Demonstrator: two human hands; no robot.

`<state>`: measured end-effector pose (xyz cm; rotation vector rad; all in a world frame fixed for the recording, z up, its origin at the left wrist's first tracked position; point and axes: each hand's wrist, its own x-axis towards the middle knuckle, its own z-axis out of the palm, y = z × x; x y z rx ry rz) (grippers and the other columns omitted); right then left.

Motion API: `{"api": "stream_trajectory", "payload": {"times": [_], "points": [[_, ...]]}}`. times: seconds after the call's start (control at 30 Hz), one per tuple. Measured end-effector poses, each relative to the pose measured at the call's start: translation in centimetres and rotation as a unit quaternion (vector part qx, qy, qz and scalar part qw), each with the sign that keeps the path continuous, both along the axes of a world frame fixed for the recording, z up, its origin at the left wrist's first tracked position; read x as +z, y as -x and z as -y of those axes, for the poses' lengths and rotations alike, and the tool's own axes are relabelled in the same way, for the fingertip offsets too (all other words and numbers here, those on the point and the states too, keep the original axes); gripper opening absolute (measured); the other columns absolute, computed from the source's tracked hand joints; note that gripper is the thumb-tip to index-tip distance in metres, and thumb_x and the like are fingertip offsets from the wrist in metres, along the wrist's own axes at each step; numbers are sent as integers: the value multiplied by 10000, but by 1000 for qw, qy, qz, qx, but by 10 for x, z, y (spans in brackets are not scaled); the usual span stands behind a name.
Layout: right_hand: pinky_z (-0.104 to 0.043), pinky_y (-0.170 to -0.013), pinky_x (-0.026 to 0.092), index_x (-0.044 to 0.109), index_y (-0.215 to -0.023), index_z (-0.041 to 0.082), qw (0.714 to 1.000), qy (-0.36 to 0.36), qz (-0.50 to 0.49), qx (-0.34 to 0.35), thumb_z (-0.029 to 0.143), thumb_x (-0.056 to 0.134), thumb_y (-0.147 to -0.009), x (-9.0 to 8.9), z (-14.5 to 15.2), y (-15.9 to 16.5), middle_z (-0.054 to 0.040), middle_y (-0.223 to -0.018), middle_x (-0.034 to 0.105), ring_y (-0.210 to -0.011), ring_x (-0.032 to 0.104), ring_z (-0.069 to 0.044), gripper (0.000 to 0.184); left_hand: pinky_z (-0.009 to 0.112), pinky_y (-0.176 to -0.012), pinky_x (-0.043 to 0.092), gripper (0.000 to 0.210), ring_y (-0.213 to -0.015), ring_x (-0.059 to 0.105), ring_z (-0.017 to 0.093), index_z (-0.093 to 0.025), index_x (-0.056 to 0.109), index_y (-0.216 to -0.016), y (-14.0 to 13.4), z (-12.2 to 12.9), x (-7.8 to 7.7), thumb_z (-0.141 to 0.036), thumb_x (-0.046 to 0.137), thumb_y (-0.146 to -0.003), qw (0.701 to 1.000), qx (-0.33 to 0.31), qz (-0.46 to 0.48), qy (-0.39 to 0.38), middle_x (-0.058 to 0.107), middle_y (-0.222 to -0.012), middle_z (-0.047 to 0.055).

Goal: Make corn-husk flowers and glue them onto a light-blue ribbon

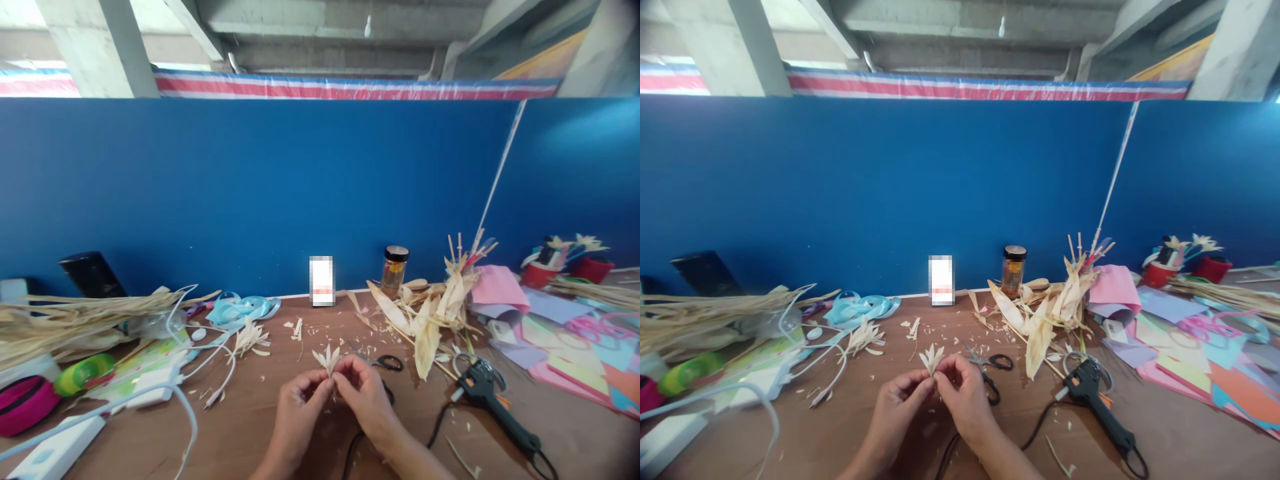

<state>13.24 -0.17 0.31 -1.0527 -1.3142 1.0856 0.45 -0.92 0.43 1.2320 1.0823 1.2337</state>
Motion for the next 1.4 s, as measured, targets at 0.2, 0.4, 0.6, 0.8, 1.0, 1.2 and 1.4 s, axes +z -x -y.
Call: {"api": "stream_trajectory", "payload": {"times": [0.2, 0.4, 0.6, 0.8, 1.0, 1.2, 1.4], "points": [[-218, -554, 399, 531, -719, 177, 1000, -6, 15, 4, 268, 566, -759, 0, 1, 0, 21, -653, 526, -594, 483, -118, 105, 226, -600, 437, 221, -627, 571, 155, -132, 702, -755, 0, -1, -3, -333, 636, -692, 999, 31, 4, -18, 676, -668, 45], [-218, -577, 398, 512, -740, 186, 998, -32, 49, -4, 249, 554, -772, 4, 4, 0, 14, -685, 539, -624, 492, -126, 82, 212, -567, 434, 196, -604, 567, 147, -142, 690, -742, 2, -3, -5, -324, 645, -684, 998, 59, -4, -25, 656, -621, 23], [-217, -583, 413, 483, -804, 195, 999, -25, 23, 4, 250, 534, -789, 4, 6, 2, 4, -736, 543, -660, 513, -134, 77, 223, -608, 446, 169, -639, 580, 158, -145, 684, -722, 3, -2, -6, -303, 639, -687, 996, 73, -25, -38, 679, -682, 38], [-210, -594, 396, 508, -767, 189, 998, -31, 59, 6, 253, 517, -805, 4, 6, 1, 23, -696, 517, -645, 487, -120, 75, 233, -636, 454, 192, -675, 596, 172, -146, 692, -751, 4, -3, -6, -315, 609, -715, 997, 51, -49, -44, 690, -716, 51], [-203, -576, 378, 507, -752, 182, 998, -17, 55, 7, 275, 512, -815, 4, 5, 0, 34, -666, 492, -616, 460, -105, 112, 247, -665, 463, 190, -712, 611, 184, -158, 703, -779, 5, -3, -8, -298, 583, -734, 993, 38, -83, -75, 697, -756, 59], [-201, -574, 376, 513, -739, 176, 999, -12, 24, 18, 254, 525, -801, 3, 4, -1, 34, -661, 491, -617, 454, -103, 100, 233, -661, 456, 162, -715, 609, 174, -173, 703, -779, 5, -2, -4, -264, 575, -742, 986, 44, -121, -106, 686, -756, 45], [-202, -552, 375, 506, -721, 167, 999, 14, -25, 22, 245, 572, -756, 1, 1, 2, 34, -651, 482, -594, 444, -99, 109, 243, -688, 454, 164, -744, 611, 181, -177, 703, -795, 6, -2, -5, -260, 569, -748, 986, 33, -118, -115, 682, -776, 48]]}}
